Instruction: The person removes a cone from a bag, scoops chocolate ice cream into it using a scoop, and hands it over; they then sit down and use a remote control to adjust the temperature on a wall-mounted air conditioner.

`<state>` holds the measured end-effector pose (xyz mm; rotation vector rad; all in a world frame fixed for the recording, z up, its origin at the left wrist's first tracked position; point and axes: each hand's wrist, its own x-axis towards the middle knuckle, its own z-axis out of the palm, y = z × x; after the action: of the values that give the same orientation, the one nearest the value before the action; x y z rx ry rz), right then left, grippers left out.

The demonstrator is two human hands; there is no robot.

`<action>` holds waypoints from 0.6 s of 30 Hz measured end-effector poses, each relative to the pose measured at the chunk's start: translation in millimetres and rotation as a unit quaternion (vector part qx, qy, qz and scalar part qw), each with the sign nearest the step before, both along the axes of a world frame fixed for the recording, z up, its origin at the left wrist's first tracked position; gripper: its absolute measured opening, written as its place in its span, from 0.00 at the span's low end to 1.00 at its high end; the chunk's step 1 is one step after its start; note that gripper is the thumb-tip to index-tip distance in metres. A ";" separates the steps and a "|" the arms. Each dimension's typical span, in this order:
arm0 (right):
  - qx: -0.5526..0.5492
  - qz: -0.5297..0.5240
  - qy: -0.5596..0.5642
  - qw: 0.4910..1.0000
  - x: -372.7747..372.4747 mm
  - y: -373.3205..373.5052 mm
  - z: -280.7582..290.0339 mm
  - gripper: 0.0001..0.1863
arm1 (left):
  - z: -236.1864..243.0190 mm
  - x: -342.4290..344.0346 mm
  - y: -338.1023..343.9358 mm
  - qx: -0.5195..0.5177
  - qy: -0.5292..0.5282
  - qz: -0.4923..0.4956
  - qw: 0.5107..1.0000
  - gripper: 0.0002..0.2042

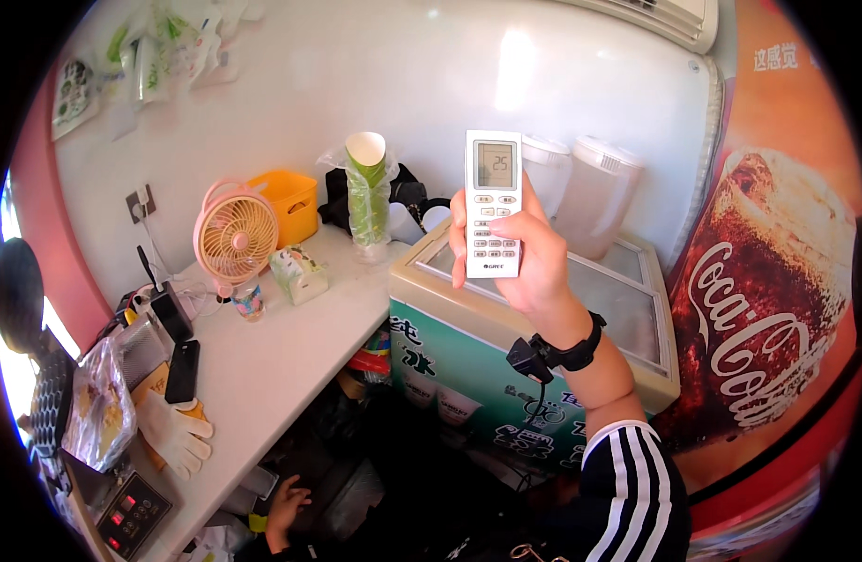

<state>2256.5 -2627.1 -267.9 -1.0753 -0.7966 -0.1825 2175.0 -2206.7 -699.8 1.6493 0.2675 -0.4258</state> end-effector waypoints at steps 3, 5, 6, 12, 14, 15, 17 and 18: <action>-0.021 -0.041 -0.029 0.999 8.7 -9.7 10.0 0.25 | -27.4 -4.1 30.0 -0.010 0.040 0.040 0.998 0.27; -0.018 -0.058 -0.035 0.998 12.9 -13.4 12.7 0.25 | -25.6 -13.5 39.9 -0.016 0.073 0.068 0.995 0.28; -0.020 -0.060 -0.038 0.997 15.3 -16.8 13.2 0.25 | -19.9 -19.1 42.6 -0.020 0.108 0.094 0.989 0.30; -0.048 -0.088 -0.029 0.995 29.5 -14.8 9.6 0.25 | -51.2 -77.8 85.7 -0.206 0.068 0.144 0.966 0.30; -0.063 -0.032 -0.002 0.997 31.7 6.1 -1.6 0.24 | -77.8 -66.4 95.1 -0.152 0.197 0.277 0.928 0.33; -0.073 0.010 0.023 0.997 33.1 17.1 -10.8 0.24 | -78.0 -74.6 95.5 -0.210 0.132 0.269 0.931 0.34; -0.088 0.081 0.068 0.991 36.5 42.2 -31.1 0.22 | -74.9 -83.4 92.8 -0.268 0.044 0.273 0.923 0.33; -0.102 0.135 0.102 0.980 39.7 57.3 -42.8 0.20 | -69.0 -81.6 88.5 -0.273 0.026 0.288 0.918 0.33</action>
<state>2296.3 -2569.8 -310.7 -1.1445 -0.7785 0.2417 2093.4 -2118.2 -768.8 0.9495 0.5972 -0.0743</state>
